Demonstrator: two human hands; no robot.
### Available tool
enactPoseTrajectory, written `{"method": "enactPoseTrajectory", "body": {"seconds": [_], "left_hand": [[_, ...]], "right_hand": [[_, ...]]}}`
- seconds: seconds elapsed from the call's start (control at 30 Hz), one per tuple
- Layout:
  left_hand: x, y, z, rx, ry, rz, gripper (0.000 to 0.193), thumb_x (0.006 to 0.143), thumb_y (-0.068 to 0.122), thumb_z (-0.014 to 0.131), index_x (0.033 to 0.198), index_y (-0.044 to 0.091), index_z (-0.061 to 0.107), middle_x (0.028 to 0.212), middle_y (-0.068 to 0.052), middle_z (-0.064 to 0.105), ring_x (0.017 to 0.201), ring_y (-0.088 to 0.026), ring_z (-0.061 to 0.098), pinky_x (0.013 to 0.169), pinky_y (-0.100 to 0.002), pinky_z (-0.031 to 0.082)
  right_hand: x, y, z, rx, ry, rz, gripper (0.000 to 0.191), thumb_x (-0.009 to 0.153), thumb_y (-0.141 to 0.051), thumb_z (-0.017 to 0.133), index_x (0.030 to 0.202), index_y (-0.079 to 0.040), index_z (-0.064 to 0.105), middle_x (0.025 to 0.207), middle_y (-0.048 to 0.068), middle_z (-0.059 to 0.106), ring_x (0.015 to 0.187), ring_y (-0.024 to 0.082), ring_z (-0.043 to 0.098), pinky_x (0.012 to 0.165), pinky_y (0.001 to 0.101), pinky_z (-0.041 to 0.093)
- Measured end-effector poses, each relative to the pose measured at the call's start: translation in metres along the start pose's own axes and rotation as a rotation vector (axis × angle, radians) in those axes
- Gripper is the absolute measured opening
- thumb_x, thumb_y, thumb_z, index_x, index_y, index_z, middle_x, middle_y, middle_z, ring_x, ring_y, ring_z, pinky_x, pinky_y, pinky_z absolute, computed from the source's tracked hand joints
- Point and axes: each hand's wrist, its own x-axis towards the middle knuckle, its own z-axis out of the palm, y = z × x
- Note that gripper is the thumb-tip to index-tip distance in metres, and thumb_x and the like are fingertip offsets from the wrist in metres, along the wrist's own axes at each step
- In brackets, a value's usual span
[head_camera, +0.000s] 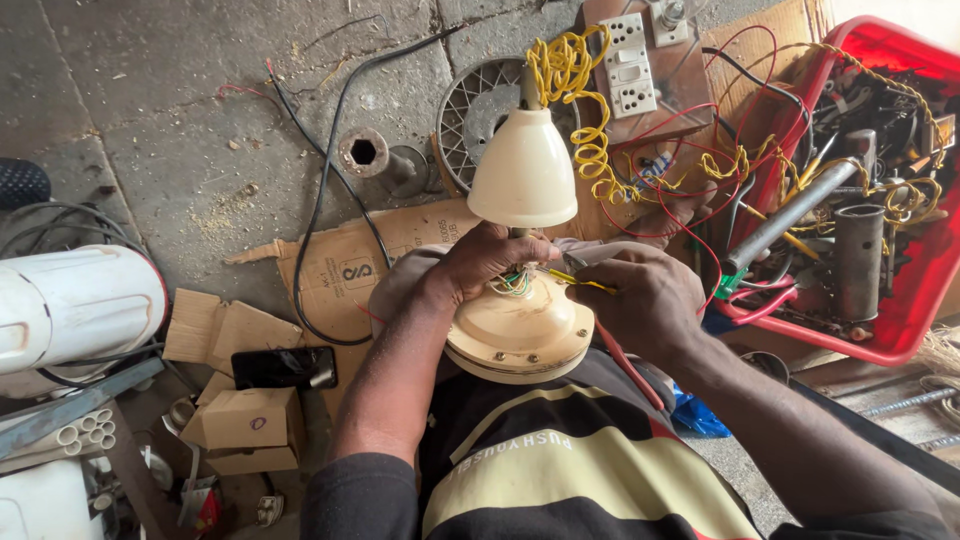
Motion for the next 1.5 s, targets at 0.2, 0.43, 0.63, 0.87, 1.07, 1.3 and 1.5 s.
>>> {"method": "enactPoseTrajectory", "body": {"seconds": [0.2, 0.43, 0.63, 0.87, 1.07, 1.3, 1.5], "left_hand": [[0.000, -0.001, 0.002, 0.002, 0.024, 0.025, 0.053, 0.075, 0.016, 0.082, 0.122, 0.003, 0.061, 0.101, -0.003, 0.069, 0.091, -0.011, 0.068, 0.080, -0.029, 0.058], [0.002, 0.004, 0.003, -0.046, 0.001, -0.066, 0.038, 0.078, 0.018, 0.079, 0.111, 0.003, 0.067, 0.092, -0.004, 0.071, 0.079, -0.011, 0.068, 0.069, -0.027, 0.057], [0.002, 0.006, 0.002, 0.032, 0.005, -0.084, 0.036, 0.084, 0.020, 0.080, 0.111, -0.002, 0.069, 0.093, -0.008, 0.071, 0.078, -0.011, 0.066, 0.068, -0.027, 0.055], [0.000, 0.005, 0.003, 0.029, 0.003, -0.069, 0.048, 0.083, 0.019, 0.080, 0.122, -0.002, 0.062, 0.099, -0.008, 0.070, 0.086, -0.015, 0.068, 0.073, -0.030, 0.058], [0.002, 0.010, 0.000, 0.109, -0.023, 0.015, 0.063, 0.079, 0.036, 0.085, 0.129, 0.003, 0.063, 0.114, -0.006, 0.070, 0.104, -0.012, 0.066, 0.091, -0.030, 0.054], [-0.024, 0.005, -0.001, 0.459, 0.130, 0.269, 0.069, 0.079, 0.038, 0.088, 0.133, 0.001, 0.066, 0.124, -0.008, 0.073, 0.113, -0.010, 0.063, 0.099, -0.030, 0.049], [-0.017, 0.007, 0.018, 0.652, 0.403, 0.134, 0.047, 0.076, 0.043, 0.086, 0.108, 0.009, 0.078, 0.092, -0.005, 0.080, 0.084, -0.013, 0.074, 0.077, -0.033, 0.060]], "right_hand": [[0.020, 0.006, -0.006, 0.130, -0.361, 0.648, 0.028, 0.075, -0.033, 0.088, 0.100, -0.021, 0.082, 0.082, 0.003, 0.078, 0.073, 0.015, 0.071, 0.070, 0.0315, 0.053], [0.037, 0.020, -0.010, 0.430, -0.482, 0.619, 0.029, 0.078, -0.024, 0.088, 0.098, -0.004, 0.082, 0.078, 0.010, 0.074, 0.067, 0.015, 0.065, 0.063, 0.0349, 0.053], [0.020, 0.009, -0.008, 0.141, -0.130, 0.030, 0.025, 0.070, -0.021, 0.089, 0.092, -0.011, 0.083, 0.077, 0.008, 0.075, 0.066, 0.018, 0.070, 0.062, 0.0342, 0.055], [0.028, 0.015, -0.004, 0.280, -0.294, 0.379, 0.024, 0.071, -0.021, 0.090, 0.089, -0.008, 0.082, 0.074, 0.006, 0.077, 0.065, 0.014, 0.070, 0.064, 0.0313, 0.056], [0.027, 0.049, -0.005, 0.201, -0.596, 0.214, 0.031, 0.078, -0.019, 0.084, 0.107, -0.009, 0.077, 0.081, 0.004, 0.072, 0.070, 0.011, 0.064, 0.066, 0.0294, 0.054], [0.037, 0.076, 0.034, 0.723, -0.227, 0.457, 0.017, 0.087, -0.008, 0.079, 0.097, -0.002, 0.066, 0.081, 0.000, 0.065, 0.072, 0.009, 0.059, 0.065, 0.0272, 0.052], [0.054, 0.059, 0.070, 0.905, -0.190, 0.488, 0.028, 0.088, -0.007, 0.071, 0.115, -0.007, 0.074, 0.090, -0.003, 0.073, 0.071, 0.005, 0.059, 0.062, 0.0239, 0.048]]}}
